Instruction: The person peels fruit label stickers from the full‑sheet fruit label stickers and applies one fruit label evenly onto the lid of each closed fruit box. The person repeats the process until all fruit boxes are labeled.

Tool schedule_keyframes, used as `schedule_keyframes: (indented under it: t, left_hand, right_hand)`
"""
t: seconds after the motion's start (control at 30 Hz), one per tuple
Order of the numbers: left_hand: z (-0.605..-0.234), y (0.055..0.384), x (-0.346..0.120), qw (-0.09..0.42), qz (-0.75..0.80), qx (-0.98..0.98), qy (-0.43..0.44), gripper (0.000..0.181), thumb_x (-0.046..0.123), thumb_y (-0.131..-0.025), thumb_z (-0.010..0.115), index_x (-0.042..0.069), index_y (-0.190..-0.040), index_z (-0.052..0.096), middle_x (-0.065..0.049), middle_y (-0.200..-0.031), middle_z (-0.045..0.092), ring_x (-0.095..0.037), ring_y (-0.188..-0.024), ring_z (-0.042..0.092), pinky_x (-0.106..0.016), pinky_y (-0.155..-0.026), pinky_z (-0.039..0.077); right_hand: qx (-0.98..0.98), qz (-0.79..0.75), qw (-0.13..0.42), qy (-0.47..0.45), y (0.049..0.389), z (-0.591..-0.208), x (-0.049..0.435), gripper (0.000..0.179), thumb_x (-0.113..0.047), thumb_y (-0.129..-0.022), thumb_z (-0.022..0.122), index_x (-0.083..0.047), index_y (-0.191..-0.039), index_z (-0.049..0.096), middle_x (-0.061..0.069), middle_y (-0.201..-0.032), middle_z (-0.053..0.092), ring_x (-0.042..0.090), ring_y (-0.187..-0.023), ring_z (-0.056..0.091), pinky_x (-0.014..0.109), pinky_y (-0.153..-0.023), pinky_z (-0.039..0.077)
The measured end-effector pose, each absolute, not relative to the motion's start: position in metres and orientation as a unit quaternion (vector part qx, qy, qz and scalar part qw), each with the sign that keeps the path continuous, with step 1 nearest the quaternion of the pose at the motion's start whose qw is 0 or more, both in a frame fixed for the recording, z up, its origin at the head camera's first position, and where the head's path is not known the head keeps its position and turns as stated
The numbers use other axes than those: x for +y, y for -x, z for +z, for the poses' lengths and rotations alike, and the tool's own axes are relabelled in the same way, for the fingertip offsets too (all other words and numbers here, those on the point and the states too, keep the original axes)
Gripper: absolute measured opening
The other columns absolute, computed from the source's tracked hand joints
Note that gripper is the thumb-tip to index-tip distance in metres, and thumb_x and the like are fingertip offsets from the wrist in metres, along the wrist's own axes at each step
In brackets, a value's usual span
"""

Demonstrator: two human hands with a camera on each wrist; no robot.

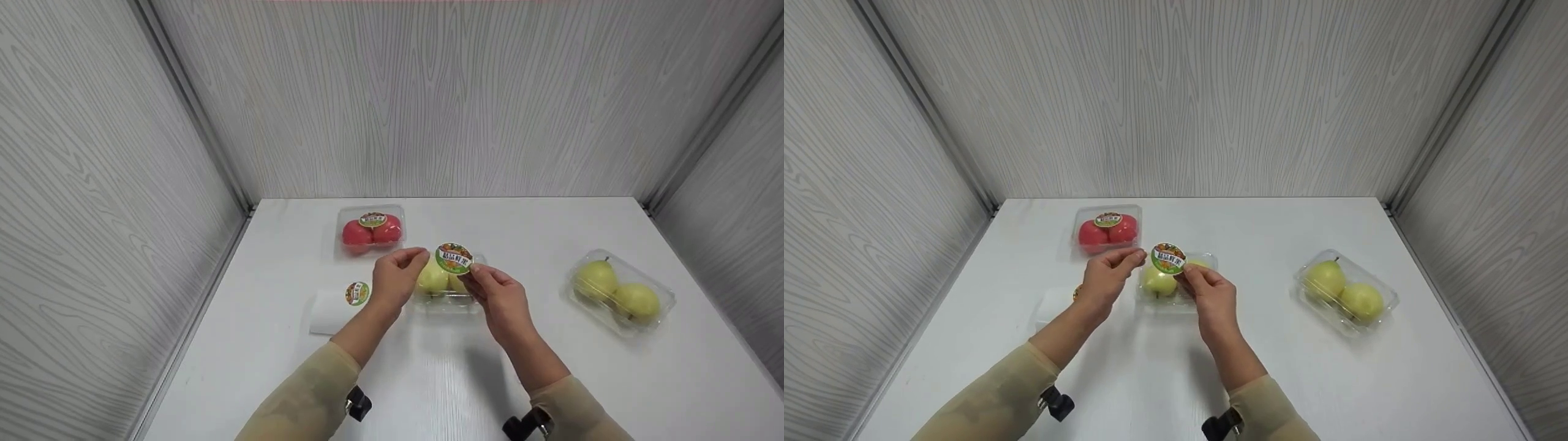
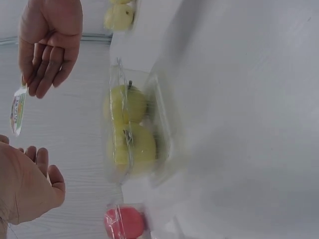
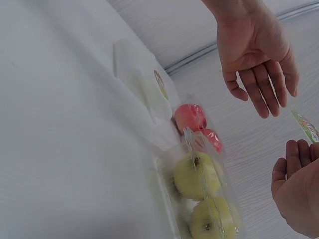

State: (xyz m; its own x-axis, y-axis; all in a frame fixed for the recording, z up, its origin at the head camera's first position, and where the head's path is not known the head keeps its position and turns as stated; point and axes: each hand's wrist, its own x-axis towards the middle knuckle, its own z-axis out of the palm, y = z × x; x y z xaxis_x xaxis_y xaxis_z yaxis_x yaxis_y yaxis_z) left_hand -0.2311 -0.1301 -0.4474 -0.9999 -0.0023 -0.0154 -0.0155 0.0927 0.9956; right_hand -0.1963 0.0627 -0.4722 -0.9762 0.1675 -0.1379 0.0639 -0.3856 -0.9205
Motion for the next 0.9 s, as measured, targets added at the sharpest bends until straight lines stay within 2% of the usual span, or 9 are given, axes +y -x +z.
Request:
schedule_keyframes:
  t: [0.2,0.37,0.57,0.77,0.83,0.9]
  left_hand:
    - [-0.444,0.240,-0.135,0.059,0.626,0.777,-0.044,0.033,0.032,-0.104,0.071,0.007,-0.124,0.077,-0.005,-0.120,0.075,-0.021,-0.116,0.067,-0.036,-0.102,0.055]
    - [-0.446,0.243,-0.135,0.079,0.603,0.791,-0.067,0.030,0.032,-0.103,0.071,0.009,-0.121,0.079,-0.003,-0.116,0.077,-0.020,-0.113,0.068,-0.036,-0.101,0.056]
    - [-0.449,0.242,-0.131,0.069,0.599,0.792,-0.096,0.026,0.027,-0.103,0.072,0.006,-0.116,0.081,-0.003,-0.110,0.078,-0.017,-0.105,0.068,-0.034,-0.094,0.057]
    - [-0.448,0.241,-0.128,0.059,0.594,0.797,-0.092,0.020,0.026,-0.101,0.075,0.008,-0.105,0.082,0.000,-0.100,0.077,-0.016,-0.097,0.066,-0.031,-0.087,0.056]
    - [-0.448,0.241,-0.127,0.047,0.584,0.805,-0.096,0.018,0.026,-0.100,0.075,0.009,-0.103,0.082,0.001,-0.098,0.078,-0.015,-0.096,0.067,-0.031,-0.086,0.056]
    - [-0.448,0.241,-0.125,0.030,0.567,0.816,-0.105,0.018,0.026,-0.100,0.076,0.010,-0.102,0.083,0.002,-0.098,0.079,-0.015,-0.099,0.068,-0.034,-0.090,0.056]
  right_hand:
    - [-0.605,0.792,0.012,0.081,0.196,-0.470,0.075,0.025,-0.013,-0.106,0.067,0.007,-0.120,0.072,0.014,-0.115,0.077,0.019,-0.106,0.076,0.041,-0.106,0.053]
    - [-0.624,0.778,0.004,0.073,0.197,-0.469,0.083,0.023,-0.014,-0.104,0.070,0.006,-0.116,0.074,0.013,-0.113,0.078,0.018,-0.105,0.077,0.039,-0.105,0.054]
    - [-0.637,0.768,0.001,0.070,0.196,-0.468,0.088,0.022,-0.013,-0.104,0.069,0.005,-0.115,0.075,0.013,-0.112,0.078,0.017,-0.104,0.077,0.032,-0.099,0.057]
    - [-0.640,0.766,-0.001,0.065,0.195,-0.469,0.091,0.024,-0.014,-0.105,0.069,0.007,-0.116,0.074,0.013,-0.113,0.078,0.019,-0.107,0.076,0.036,-0.102,0.055]
    - [-0.642,0.764,0.001,0.062,0.195,-0.470,0.091,0.025,-0.014,-0.105,0.069,0.007,-0.116,0.074,0.014,-0.112,0.078,0.020,-0.108,0.076,0.036,-0.101,0.056]
    - [-0.647,0.760,0.006,0.060,0.195,-0.469,0.092,0.024,-0.014,-0.105,0.069,0.008,-0.115,0.074,0.014,-0.110,0.078,0.020,-0.106,0.077,0.034,-0.100,0.057]
